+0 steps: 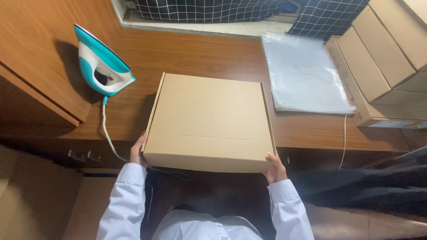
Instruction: The person removes light purple shorts from a plastic bag inside a cardboard box, places them onto a green plastic hanger, and hangs the garment on a clothing rack. Then, the person closes the box and moves it aside, before taking a black t-shirt from a second box and placing it onto a metal hanger.
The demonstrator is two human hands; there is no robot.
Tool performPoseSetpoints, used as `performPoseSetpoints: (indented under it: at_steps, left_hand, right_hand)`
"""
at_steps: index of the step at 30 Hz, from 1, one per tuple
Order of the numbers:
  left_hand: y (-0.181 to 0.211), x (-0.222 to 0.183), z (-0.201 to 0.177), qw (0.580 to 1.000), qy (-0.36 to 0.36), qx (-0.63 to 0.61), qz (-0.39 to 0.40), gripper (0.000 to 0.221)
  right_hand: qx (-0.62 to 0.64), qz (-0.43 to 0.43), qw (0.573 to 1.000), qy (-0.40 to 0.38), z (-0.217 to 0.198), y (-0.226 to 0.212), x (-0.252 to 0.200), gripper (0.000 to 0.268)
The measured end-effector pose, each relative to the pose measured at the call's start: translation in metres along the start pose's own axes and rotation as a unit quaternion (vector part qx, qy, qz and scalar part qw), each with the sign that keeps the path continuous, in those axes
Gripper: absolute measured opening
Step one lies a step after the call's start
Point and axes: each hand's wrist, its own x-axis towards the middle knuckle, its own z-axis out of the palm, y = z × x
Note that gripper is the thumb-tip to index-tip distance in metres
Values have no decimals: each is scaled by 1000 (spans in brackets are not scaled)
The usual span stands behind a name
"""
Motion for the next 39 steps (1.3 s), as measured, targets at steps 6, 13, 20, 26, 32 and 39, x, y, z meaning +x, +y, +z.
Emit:
performPoseSetpoints:
  at_steps: [6, 13, 20, 26, 32, 39]
  left_hand:
    - [15, 0, 24, 977, 46, -198, -59, 57]
    - [2, 48, 17, 954, 63, -289, -43, 51]
    - [7, 56, 19, 970, 51, -199, -131, 41]
    - [34, 48, 42, 981, 22, -150, -119, 47]
    - [70, 30, 69, 986, -33, -144, -80, 52]
    - [111, 52, 84, 982, -96, -160, -36, 57]
  right_hand:
    - [60, -46, 997, -19, 23, -23, 19, 53]
    - [84, -73, 993, 35, 33, -20, 57, 49]
    - [3, -36, 997, 64, 0, -3, 103, 39]
    - [38, -48, 997, 55, 30, -28, 94, 27]
    - [98, -87, 991, 22, 69, -71, 75, 28]
    - [126, -134, 983, -26, 109, -127, 68, 29]
